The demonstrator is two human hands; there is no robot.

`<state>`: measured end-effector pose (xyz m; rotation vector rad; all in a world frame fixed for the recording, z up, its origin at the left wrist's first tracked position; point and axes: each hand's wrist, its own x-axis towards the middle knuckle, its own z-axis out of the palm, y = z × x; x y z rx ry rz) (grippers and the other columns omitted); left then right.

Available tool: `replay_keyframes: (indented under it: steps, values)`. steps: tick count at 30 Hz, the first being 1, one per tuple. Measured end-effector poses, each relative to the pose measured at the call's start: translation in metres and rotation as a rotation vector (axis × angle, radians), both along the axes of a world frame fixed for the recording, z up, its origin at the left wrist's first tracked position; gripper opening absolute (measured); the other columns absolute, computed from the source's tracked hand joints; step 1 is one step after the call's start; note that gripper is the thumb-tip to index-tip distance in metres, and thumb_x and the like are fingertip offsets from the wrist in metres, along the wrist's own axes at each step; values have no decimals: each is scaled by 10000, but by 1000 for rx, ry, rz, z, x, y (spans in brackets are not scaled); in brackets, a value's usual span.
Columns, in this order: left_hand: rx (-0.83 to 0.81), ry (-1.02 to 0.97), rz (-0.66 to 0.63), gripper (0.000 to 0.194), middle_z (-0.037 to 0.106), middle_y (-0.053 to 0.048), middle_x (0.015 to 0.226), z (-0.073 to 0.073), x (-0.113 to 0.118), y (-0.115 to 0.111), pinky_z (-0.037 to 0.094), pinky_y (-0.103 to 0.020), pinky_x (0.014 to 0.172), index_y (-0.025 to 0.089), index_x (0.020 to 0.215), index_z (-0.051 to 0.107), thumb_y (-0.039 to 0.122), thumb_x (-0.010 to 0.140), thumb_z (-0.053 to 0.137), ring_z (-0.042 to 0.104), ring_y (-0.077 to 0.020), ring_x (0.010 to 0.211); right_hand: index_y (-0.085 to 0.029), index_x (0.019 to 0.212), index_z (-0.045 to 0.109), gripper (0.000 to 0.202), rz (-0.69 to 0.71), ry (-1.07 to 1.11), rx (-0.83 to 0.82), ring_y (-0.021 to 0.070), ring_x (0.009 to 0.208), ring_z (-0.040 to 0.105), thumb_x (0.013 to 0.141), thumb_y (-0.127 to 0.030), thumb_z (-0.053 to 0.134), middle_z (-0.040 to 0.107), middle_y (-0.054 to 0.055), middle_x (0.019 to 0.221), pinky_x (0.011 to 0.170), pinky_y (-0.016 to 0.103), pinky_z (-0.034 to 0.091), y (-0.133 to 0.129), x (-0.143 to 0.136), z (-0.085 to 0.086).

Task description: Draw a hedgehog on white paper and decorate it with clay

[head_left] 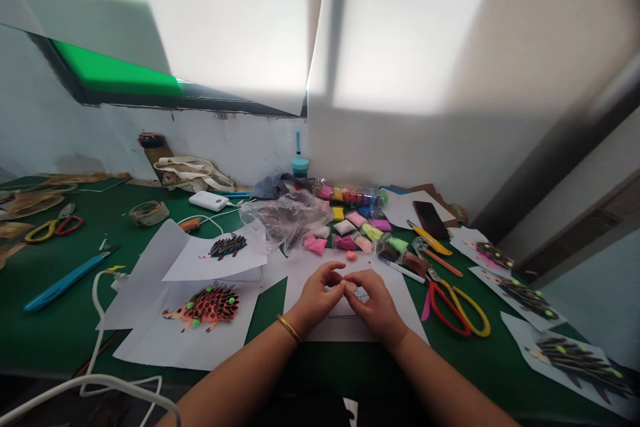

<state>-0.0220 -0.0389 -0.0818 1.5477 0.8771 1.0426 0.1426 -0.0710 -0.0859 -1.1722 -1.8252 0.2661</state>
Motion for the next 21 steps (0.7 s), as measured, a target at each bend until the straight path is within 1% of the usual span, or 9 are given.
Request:
replay_keyframes:
  steps: [4, 8, 11, 14, 18, 21]
  values:
    - [-30, -36, -34, 431, 668, -43, 838, -2, 0, 1, 486, -305, 742, 174, 1188, 571, 319, 799, 685, 636, -190, 824, -235, 957, 663, 120, 1, -2, -15, 223, 879, 599, 844, -248, 627, 673, 38, 887, 812, 374, 443, -1, -1, 0]
    - [-25, 0, -32, 428, 660, -38, 816, -4, 1, 1, 486, -298, 715, 167, 1187, 573, 289, 793, 686, 629, -183, 795, -239, 969, 660, 172, 27, -27, -1, 220, 893, 596, 811, -180, 630, 679, 27, 900, 823, 371, 431, 0, -2, 0]
    - [-8, 15, -33, 423, 652, -30, 804, -6, 1, 2, 486, -292, 703, 169, 1186, 578, 281, 792, 683, 621, -175, 775, -236, 932, 659, 153, 35, -41, 4, 220, 885, 597, 806, -160, 619, 680, 24, 881, 825, 368, 425, 1, -2, 0]
    - [0, 8, -28, 419, 658, -28, 807, -5, 1, 2, 491, -299, 728, 172, 1184, 573, 291, 797, 680, 629, -178, 789, -237, 952, 655, 151, 22, -40, 3, 223, 888, 603, 815, -183, 622, 678, 28, 889, 821, 365, 427, 0, -2, 0]
    - [21, -14, 22, 394, 665, -28, 825, -4, -1, 3, 495, -316, 772, 173, 1165, 569, 310, 808, 666, 635, -180, 815, -232, 1021, 641, 195, -29, -13, -12, 221, 867, 609, 829, -270, 651, 671, 30, 891, 822, 367, 431, -2, -1, 0]
    - [72, 30, 77, 363, 656, -18, 825, -4, -2, 4, 495, -316, 772, 186, 1141, 591, 327, 814, 661, 623, -172, 798, -224, 936, 636, 123, -76, 2, -50, 214, 840, 599, 879, -326, 599, 661, 30, 855, 805, 366, 425, -2, 0, 0]
